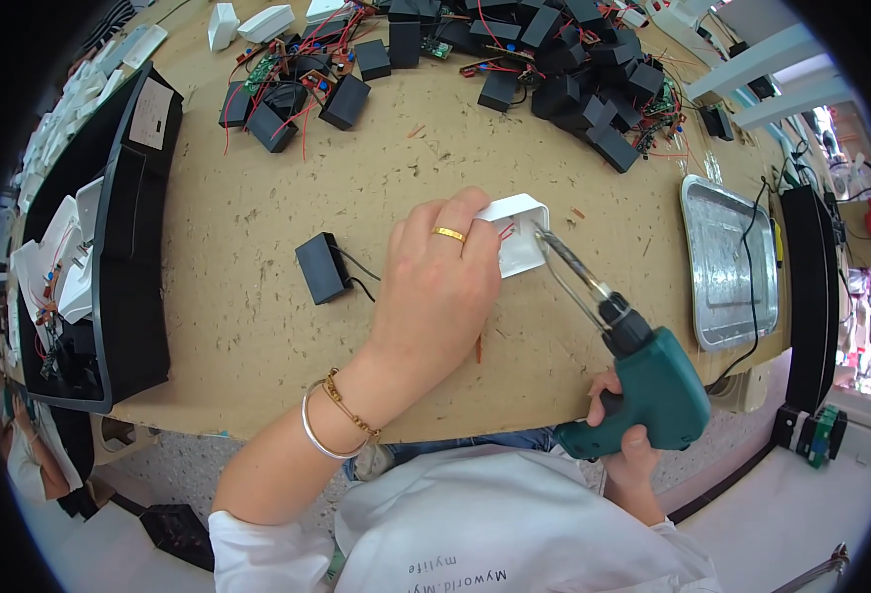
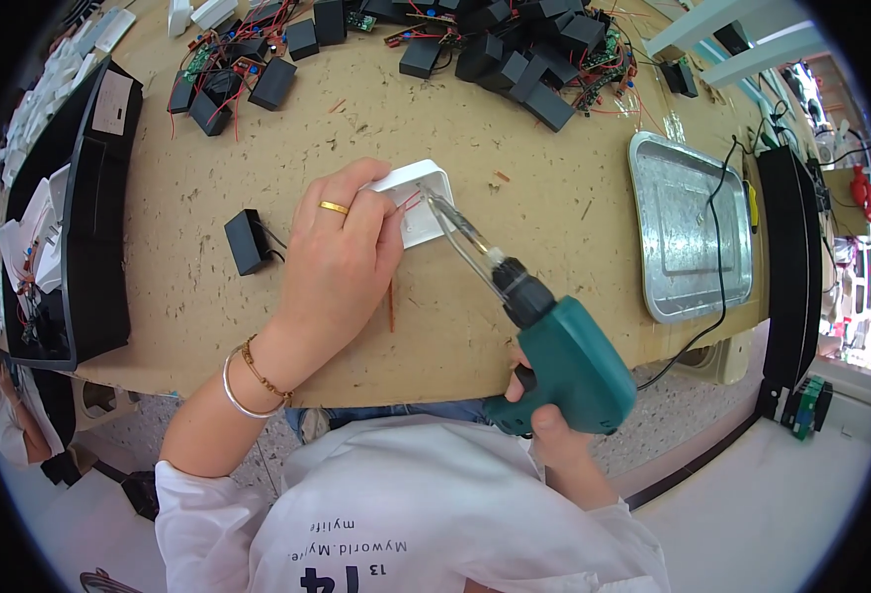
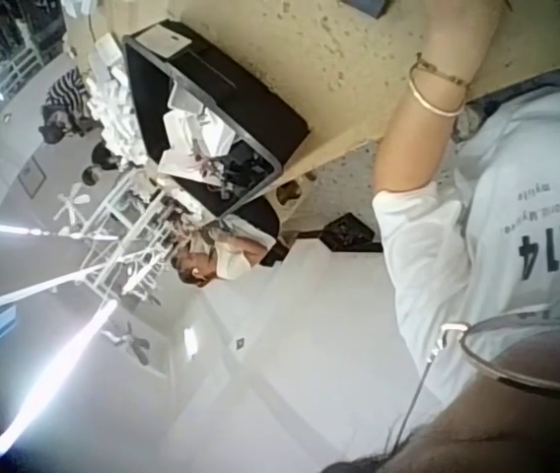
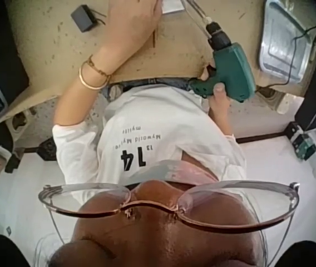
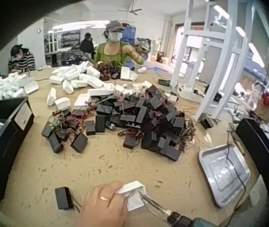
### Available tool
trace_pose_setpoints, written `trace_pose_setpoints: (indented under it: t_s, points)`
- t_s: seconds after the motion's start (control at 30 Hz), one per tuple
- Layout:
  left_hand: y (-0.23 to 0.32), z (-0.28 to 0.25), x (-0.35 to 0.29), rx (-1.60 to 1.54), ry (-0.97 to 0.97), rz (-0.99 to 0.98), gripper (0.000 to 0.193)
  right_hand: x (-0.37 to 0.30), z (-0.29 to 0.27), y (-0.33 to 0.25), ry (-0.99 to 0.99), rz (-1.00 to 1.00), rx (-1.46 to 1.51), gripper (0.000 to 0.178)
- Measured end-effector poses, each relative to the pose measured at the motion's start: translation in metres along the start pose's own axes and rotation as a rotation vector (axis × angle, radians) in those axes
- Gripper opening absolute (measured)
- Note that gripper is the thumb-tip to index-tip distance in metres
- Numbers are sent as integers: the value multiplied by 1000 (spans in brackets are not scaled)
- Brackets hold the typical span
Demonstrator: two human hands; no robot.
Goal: Soldering electronic components and assembling them into plastic housings.
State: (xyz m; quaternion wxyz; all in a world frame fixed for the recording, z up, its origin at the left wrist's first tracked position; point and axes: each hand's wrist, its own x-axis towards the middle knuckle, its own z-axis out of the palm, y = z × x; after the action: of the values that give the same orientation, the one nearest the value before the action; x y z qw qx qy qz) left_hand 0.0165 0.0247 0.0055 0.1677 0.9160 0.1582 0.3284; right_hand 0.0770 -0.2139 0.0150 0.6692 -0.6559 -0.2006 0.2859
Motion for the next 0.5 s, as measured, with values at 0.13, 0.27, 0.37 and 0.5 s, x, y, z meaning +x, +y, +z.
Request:
trace_pose_setpoints:
  t_s: [0.13,0.27,0.37,0.5]
  points:
    - [-3,1,-2,15,-27,43,14,-1,-14,2,-2,-86,115,64]
    - [0,3,0,-31,-37,21,13,3,-44,-3,66,-225,143,65]
    - [0,3,1,-45,-41,21,12,3,-87,-22,147,-339,-83,67]
    - [1,3,0,-85,-51,-41,11,-2,-148,-82,291,-541,-324,72]
